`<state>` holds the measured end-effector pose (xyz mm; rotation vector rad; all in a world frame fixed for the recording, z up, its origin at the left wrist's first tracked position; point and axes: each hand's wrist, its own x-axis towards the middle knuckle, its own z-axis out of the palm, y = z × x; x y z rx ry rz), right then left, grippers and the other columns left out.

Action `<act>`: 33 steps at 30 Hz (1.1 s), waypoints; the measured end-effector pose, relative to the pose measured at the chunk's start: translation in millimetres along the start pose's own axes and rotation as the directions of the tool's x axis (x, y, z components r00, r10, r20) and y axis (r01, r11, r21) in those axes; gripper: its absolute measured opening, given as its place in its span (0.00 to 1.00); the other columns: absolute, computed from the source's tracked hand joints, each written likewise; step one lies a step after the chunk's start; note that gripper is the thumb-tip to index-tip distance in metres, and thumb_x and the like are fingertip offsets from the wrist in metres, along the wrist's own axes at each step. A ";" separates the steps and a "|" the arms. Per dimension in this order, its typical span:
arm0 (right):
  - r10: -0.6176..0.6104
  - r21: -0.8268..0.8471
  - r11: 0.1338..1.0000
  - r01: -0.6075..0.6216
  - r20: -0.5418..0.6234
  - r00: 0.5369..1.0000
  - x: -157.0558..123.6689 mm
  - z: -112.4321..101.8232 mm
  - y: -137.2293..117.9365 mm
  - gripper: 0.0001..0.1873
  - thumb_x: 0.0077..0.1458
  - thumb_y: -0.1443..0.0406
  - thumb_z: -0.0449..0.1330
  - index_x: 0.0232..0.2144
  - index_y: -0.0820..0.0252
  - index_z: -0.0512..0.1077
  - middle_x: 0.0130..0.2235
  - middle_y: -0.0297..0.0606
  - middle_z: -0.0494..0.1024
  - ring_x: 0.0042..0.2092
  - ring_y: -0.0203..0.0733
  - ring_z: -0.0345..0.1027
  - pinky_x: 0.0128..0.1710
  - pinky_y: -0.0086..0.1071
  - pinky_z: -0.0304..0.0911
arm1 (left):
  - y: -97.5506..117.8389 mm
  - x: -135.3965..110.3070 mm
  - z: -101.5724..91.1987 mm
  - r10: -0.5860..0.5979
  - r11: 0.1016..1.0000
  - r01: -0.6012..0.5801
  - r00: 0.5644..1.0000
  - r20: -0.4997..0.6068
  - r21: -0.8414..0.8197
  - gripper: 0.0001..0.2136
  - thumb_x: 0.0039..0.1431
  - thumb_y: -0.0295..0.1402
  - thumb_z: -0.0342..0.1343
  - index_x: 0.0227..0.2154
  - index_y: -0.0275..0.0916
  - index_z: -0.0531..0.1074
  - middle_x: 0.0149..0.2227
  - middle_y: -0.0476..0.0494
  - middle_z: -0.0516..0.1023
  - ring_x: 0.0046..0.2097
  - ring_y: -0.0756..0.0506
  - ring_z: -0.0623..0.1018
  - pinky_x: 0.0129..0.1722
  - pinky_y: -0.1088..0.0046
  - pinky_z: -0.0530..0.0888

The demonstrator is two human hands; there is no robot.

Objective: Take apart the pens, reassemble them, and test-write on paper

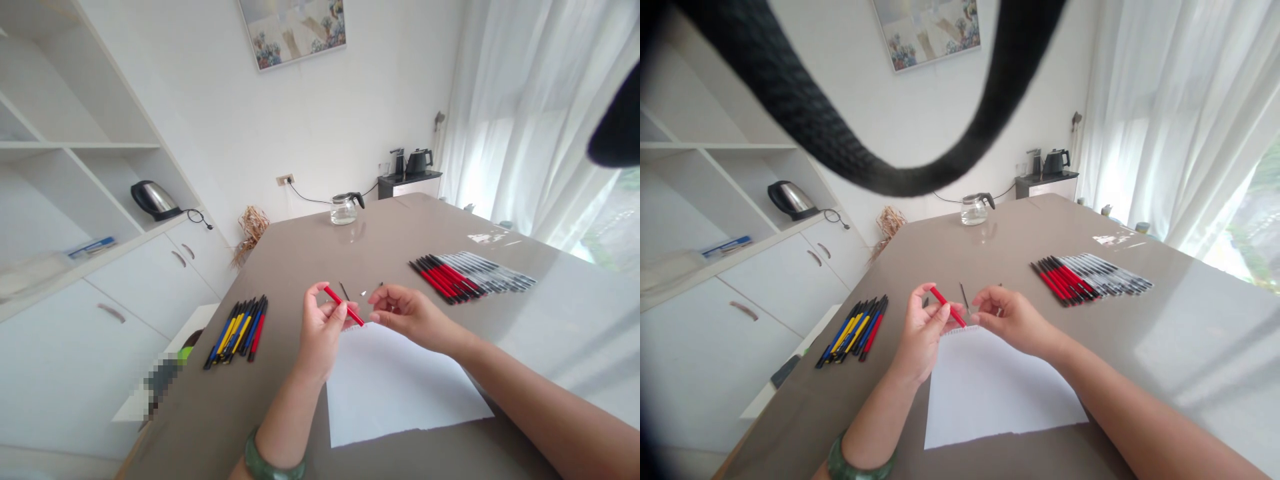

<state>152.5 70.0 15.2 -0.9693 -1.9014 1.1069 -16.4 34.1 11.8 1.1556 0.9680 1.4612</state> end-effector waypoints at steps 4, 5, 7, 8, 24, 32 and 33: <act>-0.040 -0.033 0.998 0.044 0.116 0.992 -4.1 4.8 -7.2 0.13 0.44 0.59 0.58 0.32 0.61 0.67 0.28 0.34 0.70 0.28 0.32 0.61 0.27 0.26 0.57 | -1.5 0.2 0.6 0.002 1.000 -0.003 1.000 0.016 0.010 0.18 0.54 0.33 0.49 0.46 0.44 0.50 0.34 0.44 0.74 0.35 0.47 0.74 0.39 0.62 0.69; -0.043 -0.054 0.997 0.050 0.123 0.991 -4.5 5.8 -7.9 0.13 0.43 0.59 0.58 0.31 0.61 0.67 0.27 0.34 0.70 0.28 0.32 0.61 0.27 0.26 0.56 | -1.7 0.1 1.0 0.017 1.000 -0.017 1.000 0.013 0.022 0.18 0.54 0.33 0.49 0.46 0.44 0.51 0.33 0.44 0.74 0.34 0.48 0.74 0.38 0.63 0.69; -0.039 -0.089 0.995 0.052 0.134 0.990 -4.8 7.9 -7.8 0.12 0.44 0.59 0.58 0.30 0.61 0.68 0.26 0.33 0.69 0.28 0.32 0.60 0.26 0.26 0.56 | -1.9 -0.6 2.4 0.059 0.997 -0.059 0.998 -0.001 0.047 0.18 0.53 0.32 0.50 0.46 0.44 0.51 0.33 0.45 0.73 0.35 0.48 0.74 0.38 0.64 0.69; -0.033 -0.099 0.994 0.047 0.138 0.990 -4.9 9.0 -7.1 0.11 0.44 0.59 0.57 0.29 0.61 0.68 0.25 0.33 0.69 0.27 0.32 0.60 0.26 0.25 0.55 | -1.8 -1.2 3.3 0.082 0.995 -0.081 0.997 -0.006 0.057 0.18 0.53 0.32 0.50 0.46 0.44 0.52 0.33 0.45 0.73 0.36 0.47 0.74 0.39 0.64 0.69; 0.043 -0.101 0.994 -0.029 0.143 0.989 -2.4 12.7 0.6 0.11 0.49 0.62 0.51 0.23 0.62 0.69 0.22 0.33 0.70 0.22 0.29 0.57 0.21 0.23 0.52 | -0.4 -2.1 5.6 0.188 0.977 -0.181 0.981 -0.049 0.112 0.18 0.53 0.31 0.50 0.47 0.43 0.53 0.32 0.45 0.72 0.36 0.48 0.74 0.36 0.68 0.70; 0.013 -0.343 0.933 -0.112 -0.278 0.960 14.2 -14.2 25.7 0.14 0.49 0.58 0.49 0.27 0.60 0.70 0.23 0.33 0.70 0.23 0.33 0.58 0.22 0.25 0.53 | -8.9 8.3 -5.8 0.061 0.986 -0.041 0.991 -0.121 0.163 0.15 0.50 0.34 0.53 0.41 0.35 0.63 0.31 0.43 0.72 0.32 0.49 0.73 0.33 0.71 0.70; -0.006 -0.391 0.913 -0.118 -0.302 0.953 16.4 -17.3 26.2 0.13 0.49 0.59 0.50 0.28 0.60 0.70 0.23 0.33 0.71 0.24 0.33 0.59 0.22 0.25 0.53 | -10.0 9.6 -7.3 0.045 0.985 -0.022 0.990 -0.131 0.172 0.13 0.49 0.34 0.53 0.38 0.35 0.64 0.32 0.43 0.72 0.32 0.49 0.73 0.33 0.72 0.70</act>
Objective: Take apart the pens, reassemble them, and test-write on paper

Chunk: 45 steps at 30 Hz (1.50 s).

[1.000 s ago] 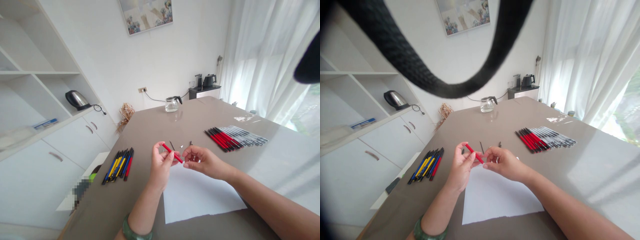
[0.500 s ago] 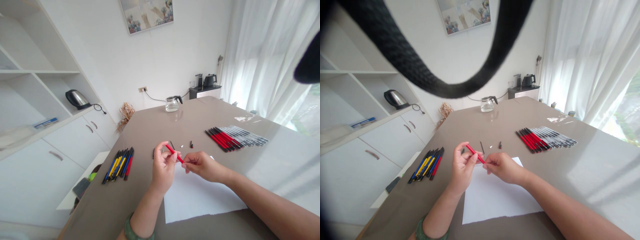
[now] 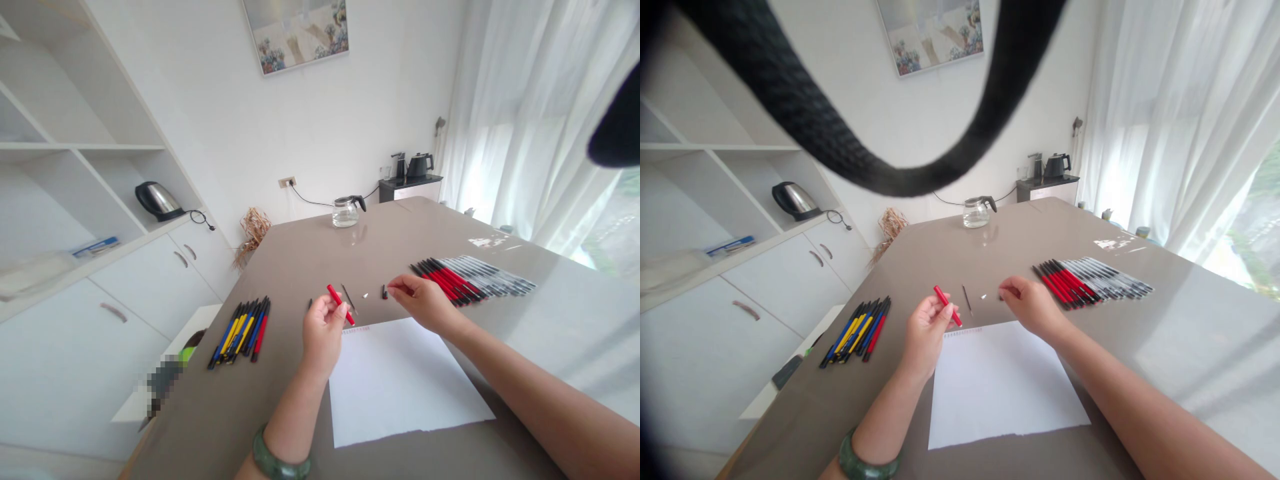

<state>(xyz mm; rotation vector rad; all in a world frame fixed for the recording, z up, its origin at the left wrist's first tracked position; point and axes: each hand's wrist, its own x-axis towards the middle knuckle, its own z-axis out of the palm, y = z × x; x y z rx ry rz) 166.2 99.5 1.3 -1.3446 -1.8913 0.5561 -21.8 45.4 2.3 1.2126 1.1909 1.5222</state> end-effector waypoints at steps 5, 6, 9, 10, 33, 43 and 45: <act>-0.092 -0.258 0.962 0.095 0.024 0.995 19.1 -5.7 -3.4 0.11 0.49 0.63 0.50 0.28 0.57 0.72 0.31 0.36 0.73 0.32 0.36 0.63 0.32 0.26 0.55 | -1.9 1.3 -3.1 -0.018 1.000 0.018 1.000 -0.022 0.009 0.11 0.47 0.35 0.54 0.33 0.35 0.66 0.30 0.44 0.72 0.32 0.49 0.73 0.31 0.73 0.69; -0.097 -0.304 0.947 0.105 0.042 0.994 23.5 -5.1 -4.4 0.11 0.49 0.63 0.50 0.28 0.57 0.73 0.32 0.36 0.73 0.33 0.37 0.63 0.33 0.26 0.55 | -2.0 0.9 -3.6 -0.013 1.000 0.013 1.000 -0.022 0.008 0.11 0.47 0.35 0.54 0.33 0.36 0.66 0.30 0.44 0.72 0.32 0.48 0.73 0.32 0.73 0.69; -0.113 -0.457 0.874 0.165 0.139 0.984 34.8 1.8 -5.8 0.12 0.50 0.66 0.49 0.29 0.58 0.74 0.32 0.38 0.72 0.36 0.38 0.63 0.34 0.26 0.54 | -3.0 0.1 -5.6 -0.002 1.000 0.002 1.000 -0.012 0.012 0.11 0.47 0.36 0.54 0.34 0.36 0.67 0.30 0.44 0.72 0.33 0.48 0.73 0.32 0.72 0.69; -0.124 -0.502 0.840 0.205 0.190 0.974 37.4 5.6 -6.0 0.13 0.50 0.67 0.49 0.28 0.58 0.74 0.32 0.39 0.72 0.36 0.38 0.62 0.35 0.26 0.53 | -3.7 0.0 -6.4 -0.003 1.000 0.003 1.000 -0.006 0.016 0.11 0.48 0.36 0.54 0.34 0.36 0.67 0.30 0.44 0.72 0.33 0.48 0.73 0.32 0.72 0.69; 0.221 -0.662 0.743 -0.097 0.106 0.969 38.6 33.6 8.7 0.14 0.48 0.60 0.50 0.26 0.63 0.72 0.32 0.47 0.74 0.32 0.44 0.67 0.24 0.30 0.54 | -7.3 0.7 -12.1 0.005 1.000 -0.005 1.000 0.016 0.013 0.17 0.49 0.35 0.53 0.43 0.38 0.62 0.30 0.44 0.72 0.32 0.48 0.73 0.32 0.72 0.69; -0.004 -0.261 0.964 0.040 0.135 0.991 4.6 16.4 -35.6 0.12 0.52 0.61 0.44 0.32 0.58 0.65 0.25 0.35 0.72 0.25 0.34 0.63 0.23 0.25 0.52 | 1.5 -0.6 -8.1 -0.079 0.969 0.073 0.997 -0.015 -0.237 0.24 0.50 0.35 0.53 0.49 0.43 0.53 0.29 0.47 0.71 0.30 0.50 0.73 0.33 0.68 0.70; -0.070 -0.133 0.987 0.087 0.128 0.989 -8.4 18.8 -45.3 0.10 0.51 0.61 0.46 0.31 0.57 0.65 0.22 0.32 0.70 0.23 0.33 0.60 0.21 0.25 0.51 | 0.5 1.3 -8.1 -0.103 0.950 0.079 0.993 -0.064 -0.303 0.23 0.50 0.35 0.53 0.48 0.43 0.52 0.29 0.48 0.71 0.31 0.50 0.73 0.34 0.67 0.70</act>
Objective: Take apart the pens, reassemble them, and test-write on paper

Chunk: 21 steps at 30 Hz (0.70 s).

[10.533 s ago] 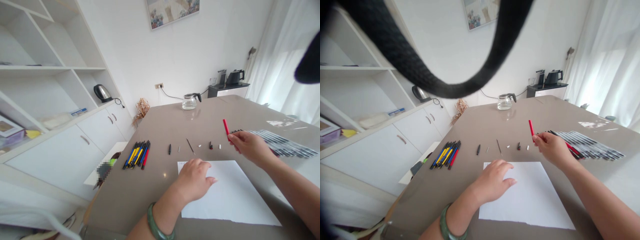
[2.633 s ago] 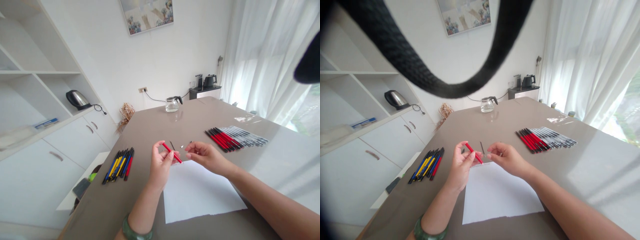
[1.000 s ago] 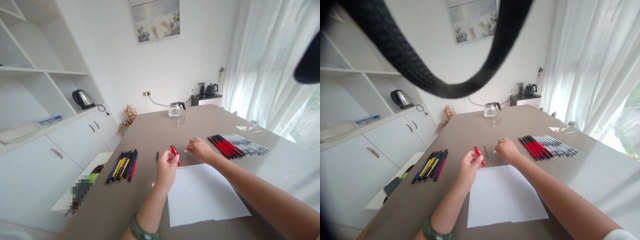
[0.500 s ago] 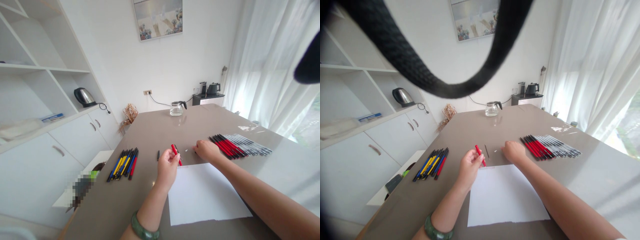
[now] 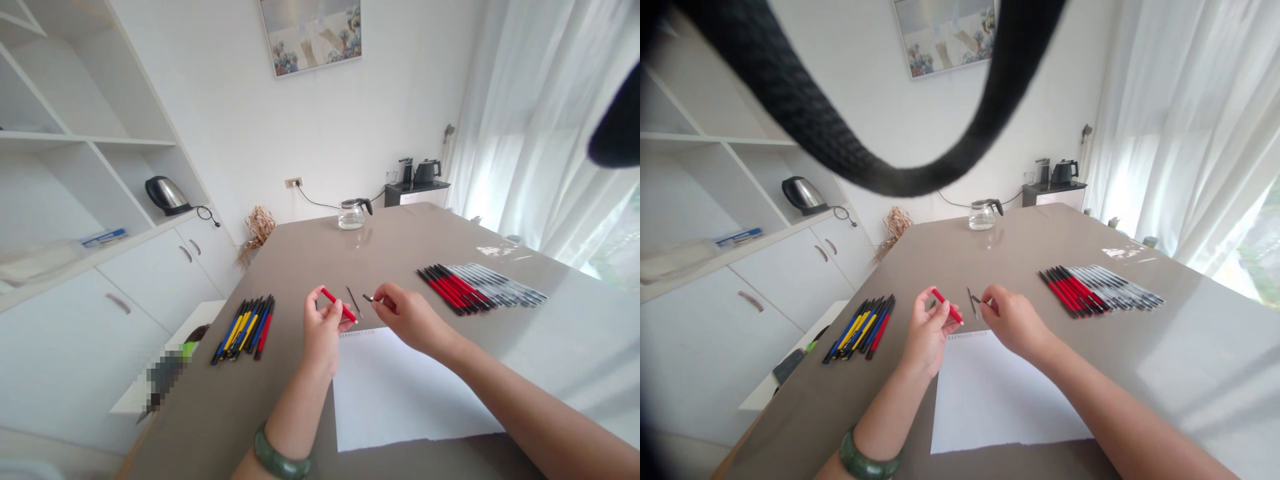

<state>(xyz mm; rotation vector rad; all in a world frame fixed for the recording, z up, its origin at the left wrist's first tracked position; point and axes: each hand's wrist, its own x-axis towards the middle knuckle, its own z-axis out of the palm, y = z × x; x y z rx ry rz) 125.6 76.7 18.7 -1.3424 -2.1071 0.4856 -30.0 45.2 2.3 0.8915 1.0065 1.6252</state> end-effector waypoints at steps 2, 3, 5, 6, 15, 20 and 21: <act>-0.035 0.074 0.997 0.033 0.019 0.999 -9.9 5.2 -5.9 0.08 0.49 0.63 0.48 0.29 0.57 0.66 0.20 0.31 0.68 0.22 0.32 0.58 0.21 0.25 0.51 | -0.2 1.5 0.4 0.004 0.999 -0.006 0.999 -0.048 -0.042 0.23 0.49 0.35 0.54 0.47 0.44 0.52 0.29 0.49 0.71 0.31 0.50 0.73 0.36 0.66 0.69; -0.049 0.110 0.993 0.044 0.044 0.998 -13.6 8.0 -7.1 0.08 0.49 0.64 0.48 0.29 0.57 0.66 0.20 0.30 0.67 0.22 0.32 0.58 0.21 0.25 0.51 | -0.2 1.9 1.0 0.009 0.999 -0.012 0.998 -0.060 -0.052 0.22 0.49 0.35 0.54 0.47 0.44 0.52 0.29 0.49 0.71 0.32 0.50 0.74 0.37 0.66 0.69; -0.068 0.192 0.980 0.049 0.094 0.993 -18.7 12.9 -7.2 0.07 0.48 0.65 0.49 0.28 0.57 0.67 0.20 0.29 0.67 0.22 0.31 0.57 0.21 0.24 0.51 | -0.1 2.0 2.4 0.021 0.998 -0.024 0.998 -0.063 -0.052 0.22 0.49 0.35 0.54 0.46 0.45 0.52 0.30 0.49 0.72 0.32 0.50 0.74 0.37 0.66 0.69; -0.064 0.228 0.973 0.039 0.104 0.993 -20.2 14.7 -6.6 0.07 0.48 0.65 0.49 0.28 0.57 0.67 0.20 0.29 0.67 0.22 0.31 0.58 0.21 0.24 0.52 | -0.2 1.9 3.2 0.028 0.998 -0.031 0.998 -0.058 -0.050 0.21 0.49 0.35 0.54 0.45 0.45 0.52 0.30 0.49 0.72 0.32 0.50 0.74 0.37 0.66 0.68; 0.112 0.439 0.887 -0.145 0.101 0.989 -22.3 16.7 -5.3 0.06 0.47 0.62 0.53 0.24 0.59 0.64 0.20 0.30 0.70 0.23 0.32 0.64 0.21 0.24 0.57 | -5.6 2.2 3.8 0.019 1.000 -0.018 0.997 -0.074 0.016 0.21 0.50 0.35 0.54 0.45 0.45 0.52 0.31 0.47 0.73 0.34 0.50 0.74 0.38 0.67 0.67; 0.112 0.458 0.878 -0.143 0.096 0.989 -21.7 17.8 -4.6 0.06 0.46 0.62 0.54 0.24 0.59 0.64 0.19 0.30 0.70 0.23 0.33 0.65 0.22 0.24 0.58 | -7.2 0.9 3.8 0.012 0.999 -0.009 0.998 -0.057 0.048 0.21 0.50 0.36 0.53 0.46 0.45 0.52 0.32 0.46 0.73 0.34 0.49 0.74 0.38 0.67 0.67; 0.109 0.459 0.877 -0.141 0.096 0.989 -21.6 18.2 -4.4 0.05 0.46 0.62 0.55 0.24 0.59 0.64 0.20 0.30 0.70 0.24 0.33 0.66 0.22 0.25 0.58 | -7.2 0.4 4.0 0.009 0.999 -0.006 0.999 -0.052 0.053 0.21 0.50 0.36 0.53 0.46 0.46 0.52 0.32 0.46 0.73 0.34 0.49 0.74 0.37 0.67 0.67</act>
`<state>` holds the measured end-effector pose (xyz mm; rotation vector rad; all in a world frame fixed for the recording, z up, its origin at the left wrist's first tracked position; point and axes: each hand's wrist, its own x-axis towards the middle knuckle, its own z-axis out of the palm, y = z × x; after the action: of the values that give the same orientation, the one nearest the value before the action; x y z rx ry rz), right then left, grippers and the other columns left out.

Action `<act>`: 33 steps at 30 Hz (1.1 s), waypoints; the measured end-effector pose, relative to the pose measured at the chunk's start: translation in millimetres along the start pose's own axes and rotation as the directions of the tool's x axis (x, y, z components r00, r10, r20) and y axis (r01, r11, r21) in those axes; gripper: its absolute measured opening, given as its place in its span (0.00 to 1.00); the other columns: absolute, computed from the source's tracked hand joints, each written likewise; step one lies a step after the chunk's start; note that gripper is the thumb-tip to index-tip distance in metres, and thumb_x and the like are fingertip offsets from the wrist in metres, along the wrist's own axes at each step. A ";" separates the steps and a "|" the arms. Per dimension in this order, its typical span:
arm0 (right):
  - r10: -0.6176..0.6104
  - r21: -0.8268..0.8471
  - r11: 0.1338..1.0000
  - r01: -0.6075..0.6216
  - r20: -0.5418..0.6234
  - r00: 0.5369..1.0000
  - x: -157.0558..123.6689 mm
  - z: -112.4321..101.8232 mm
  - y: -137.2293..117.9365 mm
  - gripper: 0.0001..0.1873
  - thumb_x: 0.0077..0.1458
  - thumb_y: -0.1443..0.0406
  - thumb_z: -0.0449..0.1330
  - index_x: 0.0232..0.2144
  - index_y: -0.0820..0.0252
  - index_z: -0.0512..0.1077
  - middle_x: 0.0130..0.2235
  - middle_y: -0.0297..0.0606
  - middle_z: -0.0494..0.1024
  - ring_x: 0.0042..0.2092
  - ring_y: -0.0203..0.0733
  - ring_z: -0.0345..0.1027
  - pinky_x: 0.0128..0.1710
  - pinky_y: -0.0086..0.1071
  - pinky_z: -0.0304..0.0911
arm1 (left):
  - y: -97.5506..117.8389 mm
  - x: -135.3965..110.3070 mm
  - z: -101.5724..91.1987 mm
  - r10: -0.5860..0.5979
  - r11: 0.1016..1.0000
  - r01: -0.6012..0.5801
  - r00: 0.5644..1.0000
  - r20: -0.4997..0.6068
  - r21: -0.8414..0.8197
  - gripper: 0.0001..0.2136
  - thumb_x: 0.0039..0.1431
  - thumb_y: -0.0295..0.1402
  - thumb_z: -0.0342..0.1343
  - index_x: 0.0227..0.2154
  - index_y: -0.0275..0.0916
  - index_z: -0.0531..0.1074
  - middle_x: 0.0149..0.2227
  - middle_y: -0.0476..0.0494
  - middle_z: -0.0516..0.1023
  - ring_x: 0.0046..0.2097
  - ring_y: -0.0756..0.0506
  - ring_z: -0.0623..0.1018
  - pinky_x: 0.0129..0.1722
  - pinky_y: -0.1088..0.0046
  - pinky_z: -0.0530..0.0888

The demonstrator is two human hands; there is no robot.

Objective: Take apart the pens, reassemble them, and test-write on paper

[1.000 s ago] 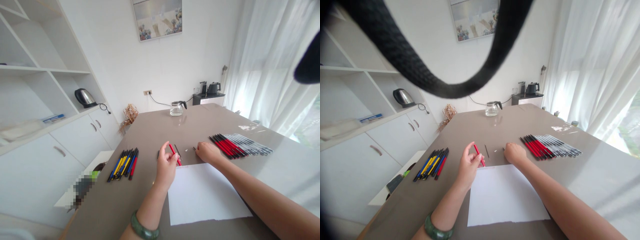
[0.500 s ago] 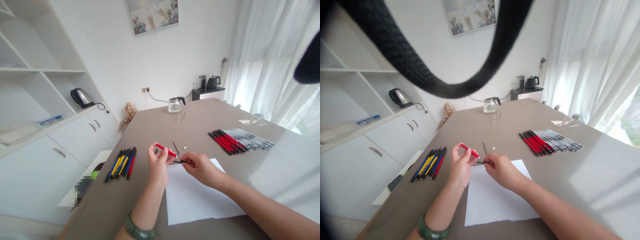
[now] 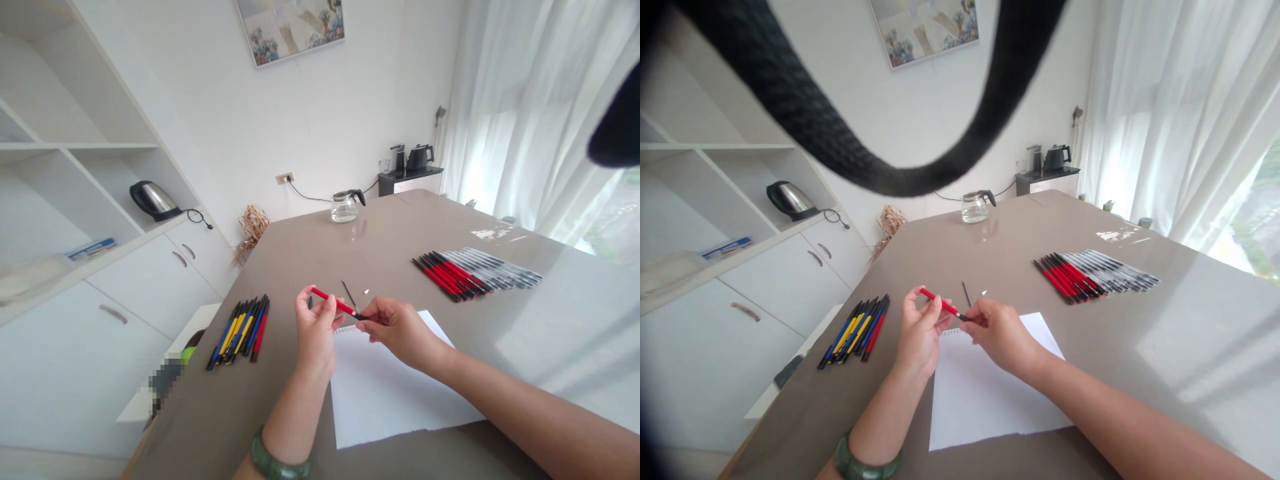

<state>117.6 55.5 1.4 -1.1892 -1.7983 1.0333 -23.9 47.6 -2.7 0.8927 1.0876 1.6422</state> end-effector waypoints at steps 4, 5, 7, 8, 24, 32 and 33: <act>-0.004 0.015 1.000 0.004 0.006 1.000 -0.4 1.1 1.9 0.05 0.46 0.63 0.55 0.24 0.59 0.65 0.20 0.30 0.70 0.24 0.33 0.65 0.22 0.24 0.57 | 1.0 -1.7 1.3 -0.003 1.000 0.003 1.000 0.016 0.006 0.21 0.50 0.36 0.53 0.46 0.46 0.53 0.32 0.46 0.73 0.35 0.49 0.73 0.36 0.67 0.68; -0.006 0.018 1.000 0.006 0.007 1.000 -0.6 1.4 2.3 0.05 0.46 0.63 0.55 0.24 0.59 0.65 0.20 0.30 0.70 0.24 0.32 0.65 0.22 0.24 0.57 | 1.4 -2.0 1.6 -0.004 1.000 0.004 1.000 0.018 0.008 0.21 0.50 0.36 0.53 0.45 0.46 0.53 0.32 0.46 0.73 0.35 0.48 0.73 0.36 0.68 0.68; -0.011 0.021 1.000 0.011 0.006 1.000 -0.7 1.8 3.2 0.05 0.46 0.63 0.55 0.24 0.59 0.65 0.20 0.30 0.70 0.24 0.32 0.65 0.22 0.24 0.57 | 1.8 -2.5 2.3 -0.004 1.000 0.004 1.000 0.022 0.012 0.20 0.50 0.36 0.53 0.45 0.45 0.53 0.32 0.46 0.73 0.35 0.48 0.73 0.36 0.68 0.68; -0.014 0.022 1.000 0.014 0.004 1.000 -0.6 1.9 3.5 0.05 0.46 0.63 0.55 0.25 0.59 0.65 0.20 0.30 0.70 0.24 0.32 0.65 0.22 0.24 0.57 | 1.8 -2.6 2.5 -0.004 1.000 0.003 1.000 0.024 0.013 0.20 0.50 0.36 0.53 0.45 0.45 0.52 0.32 0.46 0.73 0.35 0.48 0.73 0.35 0.68 0.68; -0.013 0.010 1.000 0.014 -0.028 1.000 -2.0 1.4 -0.9 0.07 0.45 0.61 0.56 0.23 0.60 0.65 0.19 0.30 0.70 0.23 0.32 0.64 0.21 0.24 0.56 | -0.8 -2.4 3.2 -0.008 1.000 0.008 0.996 0.084 -0.004 0.20 0.50 0.36 0.52 0.45 0.46 0.51 0.31 0.47 0.72 0.30 0.50 0.74 0.34 0.67 0.69; -0.017 -0.024 1.000 0.016 -0.036 0.999 -0.6 0.7 0.3 0.09 0.44 0.60 0.56 0.21 0.60 0.65 0.19 0.31 0.68 0.22 0.32 0.61 0.20 0.24 0.53 | 0.5 -6.0 6.0 -0.033 0.999 0.037 0.989 0.143 -0.021 0.20 0.51 0.36 0.52 0.45 0.45 0.51 0.29 0.49 0.71 0.29 0.51 0.73 0.33 0.66 0.70; -0.019 -0.037 0.999 0.018 -0.039 0.999 -0.4 0.8 1.1 0.10 0.44 0.59 0.57 0.21 0.60 0.65 0.18 0.31 0.68 0.22 0.32 0.61 0.20 0.25 0.53 | 0.7 -6.2 6.3 -0.039 0.999 0.042 0.988 0.148 -0.016 0.21 0.50 0.36 0.52 0.46 0.45 0.51 0.28 0.49 0.71 0.29 0.50 0.72 0.33 0.66 0.70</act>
<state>117.5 55.2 0.0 -1.2043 -1.8011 0.9641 -16.6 43.1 -0.4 0.9579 0.9799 1.5253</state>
